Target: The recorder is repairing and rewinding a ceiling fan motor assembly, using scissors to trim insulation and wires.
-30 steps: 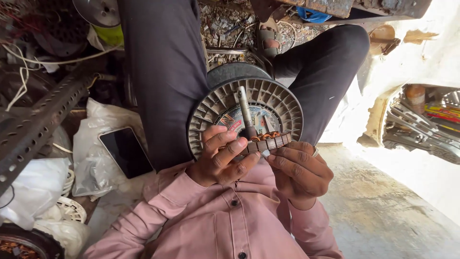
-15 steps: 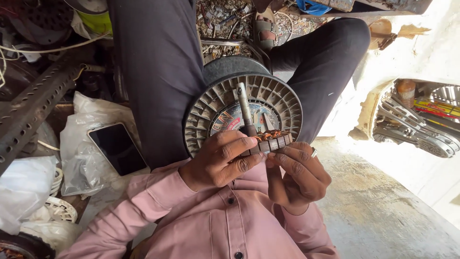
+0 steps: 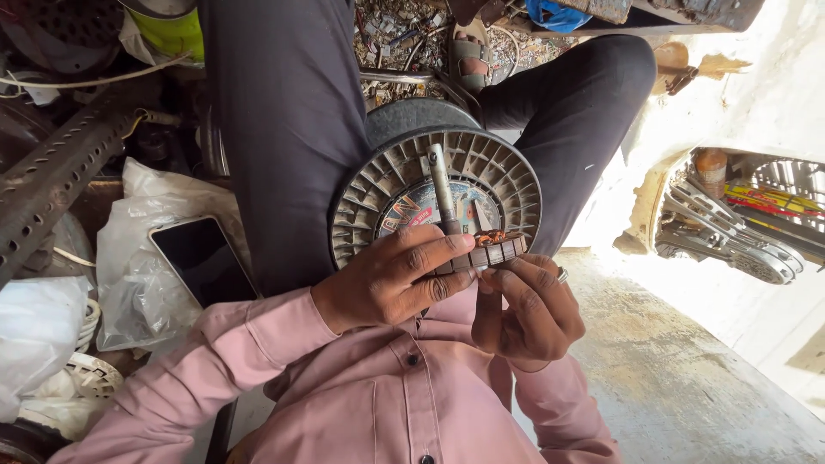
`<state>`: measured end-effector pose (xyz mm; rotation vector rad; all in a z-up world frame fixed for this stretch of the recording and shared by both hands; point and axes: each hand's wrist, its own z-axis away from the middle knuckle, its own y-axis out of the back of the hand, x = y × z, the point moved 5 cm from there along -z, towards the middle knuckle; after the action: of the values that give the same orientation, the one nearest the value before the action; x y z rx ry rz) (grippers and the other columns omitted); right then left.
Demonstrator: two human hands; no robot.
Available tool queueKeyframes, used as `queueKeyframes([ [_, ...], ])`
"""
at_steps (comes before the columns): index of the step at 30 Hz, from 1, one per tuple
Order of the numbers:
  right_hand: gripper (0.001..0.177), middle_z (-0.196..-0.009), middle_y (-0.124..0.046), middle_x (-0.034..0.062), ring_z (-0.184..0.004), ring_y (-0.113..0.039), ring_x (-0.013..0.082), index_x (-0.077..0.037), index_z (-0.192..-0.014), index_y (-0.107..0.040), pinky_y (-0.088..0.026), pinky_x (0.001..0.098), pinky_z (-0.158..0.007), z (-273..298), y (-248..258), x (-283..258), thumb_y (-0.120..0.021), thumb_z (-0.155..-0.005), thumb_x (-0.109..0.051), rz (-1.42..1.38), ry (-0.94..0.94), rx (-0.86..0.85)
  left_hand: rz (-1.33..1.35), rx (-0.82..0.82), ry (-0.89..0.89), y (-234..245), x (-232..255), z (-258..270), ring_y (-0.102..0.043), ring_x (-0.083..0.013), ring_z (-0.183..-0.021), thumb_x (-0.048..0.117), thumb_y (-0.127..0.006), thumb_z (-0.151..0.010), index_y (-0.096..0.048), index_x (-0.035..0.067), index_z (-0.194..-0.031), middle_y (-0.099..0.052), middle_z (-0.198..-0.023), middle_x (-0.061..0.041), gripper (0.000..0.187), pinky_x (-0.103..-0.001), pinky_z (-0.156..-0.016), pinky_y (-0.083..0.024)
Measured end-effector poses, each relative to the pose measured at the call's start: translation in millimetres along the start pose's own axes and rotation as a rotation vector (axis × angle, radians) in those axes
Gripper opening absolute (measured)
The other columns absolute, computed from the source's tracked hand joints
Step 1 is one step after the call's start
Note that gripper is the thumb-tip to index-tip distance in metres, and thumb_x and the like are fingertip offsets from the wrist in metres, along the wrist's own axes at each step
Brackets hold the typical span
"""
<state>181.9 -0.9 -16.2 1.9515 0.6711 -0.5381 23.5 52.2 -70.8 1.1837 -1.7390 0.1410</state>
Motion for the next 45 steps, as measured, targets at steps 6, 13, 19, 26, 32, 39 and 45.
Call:
queueKeyframes([
  [6,0.011,-0.081,-0.067,0.0195,-0.067,-0.067,0.0269,0.007,-0.088,-0.065,-0.057,0.0352,-0.063,4.3,1.8,0.1,-0.072,-0.082,0.013,0.05,0.057,-0.057,0.025,-0.032,-0.028,3.6,-3.3,0.2,-0.057,-0.0268,-0.126,0.012,-0.074,-0.099,-0.073,0.008,-0.127,-0.051,-0.146,-0.011,0.028,-0.04,-0.107,-0.052],
  [13,0.011,-0.081,-0.068,0.0194,-0.067,-0.068,0.0274,0.008,-0.089,-0.068,-0.055,0.0335,-0.062,-4.7,1.1,-5.5,-0.071,-0.08,0.013,0.085,0.072,-0.097,0.048,-0.055,-0.025,5.1,-3.3,0.4,-0.058,-0.0289,-0.128,0.011,-0.072,-0.099,-0.072,0.007,-0.126,-0.052,-0.146,-0.013,0.028,-0.042,-0.111,-0.051],
  [19,0.013,-0.085,-0.07,0.0187,-0.072,-0.07,0.0267,0.005,-0.092,-0.069,-0.056,0.0335,-0.065,-4.8,1.6,-6.4,-0.072,-0.081,0.012,0.115,0.064,-0.121,0.037,-0.059,-0.016,10.2,-0.5,-2.4,-0.06,-0.0279,-0.125,0.011,-0.073,-0.099,-0.072,0.006,-0.127,-0.052,-0.147,-0.014,0.028,-0.041,-0.112,-0.051],
  [26,0.016,-0.084,-0.071,0.0185,-0.074,-0.073,0.0289,0.005,-0.094,-0.073,-0.058,0.0338,-0.064,-4.5,4.4,-0.3,-0.076,-0.079,0.007,0.094,0.249,-0.135,0.018,-0.043,-0.017,10.3,-0.4,-2.7,-0.06,-0.0273,-0.125,0.01,-0.073,-0.098,-0.074,0.006,-0.124,-0.051,-0.149,-0.013,0.027,-0.041,-0.11,-0.052],
  [32,0.018,-0.085,-0.072,0.0188,-0.075,-0.075,0.0288,0.006,-0.099,-0.073,-0.064,0.036,-0.066,-2.0,5.6,8.4,-0.073,-0.081,0.01,0.022,0.371,-0.15,0.011,-0.021,-0.039,12.8,-1.4,-5.6,-0.059,-0.027,-0.124,0.009,-0.072,-0.098,-0.075,0.004,-0.124,-0.05,-0.147,-0.013,0.026,-0.039,-0.108,-0.054],
  [39,0.014,-0.086,-0.073,0.0192,-0.075,-0.075,0.0279,0.004,-0.094,-0.073,-0.059,0.0338,-0.064,-3.2,6.3,5.9,-0.074,-0.081,0.01,0.016,0.274,-0.141,0.034,-0.017,-0.054,11.7,-2.3,-5.7,-0.058,-0.0274,-0.126,0.007,-0.073,-0.098,-0.074,0.002,-0.124,-0.05,-0.147,-0.014,0.027,-0.037,-0.107,-0.056],
  [45,0.018,-0.088,-0.073,0.0174,-0.078,-0.075,0.0284,0.003,-0.098,-0.073,-0.061,0.0334,-0.067,-6.1,7.5,7.3,-0.073,-0.082,0.01,0.017,0.227,-0.204,0.032,-0.039,-0.065,16.9,-1.8,-9.5,-0.058,-0.0293,-0.125,0.009,-0.074,-0.096,-0.074,0.001,-0.121,-0.052,-0.145,-0.014,0.026,-0.038,-0.104,-0.056],
])
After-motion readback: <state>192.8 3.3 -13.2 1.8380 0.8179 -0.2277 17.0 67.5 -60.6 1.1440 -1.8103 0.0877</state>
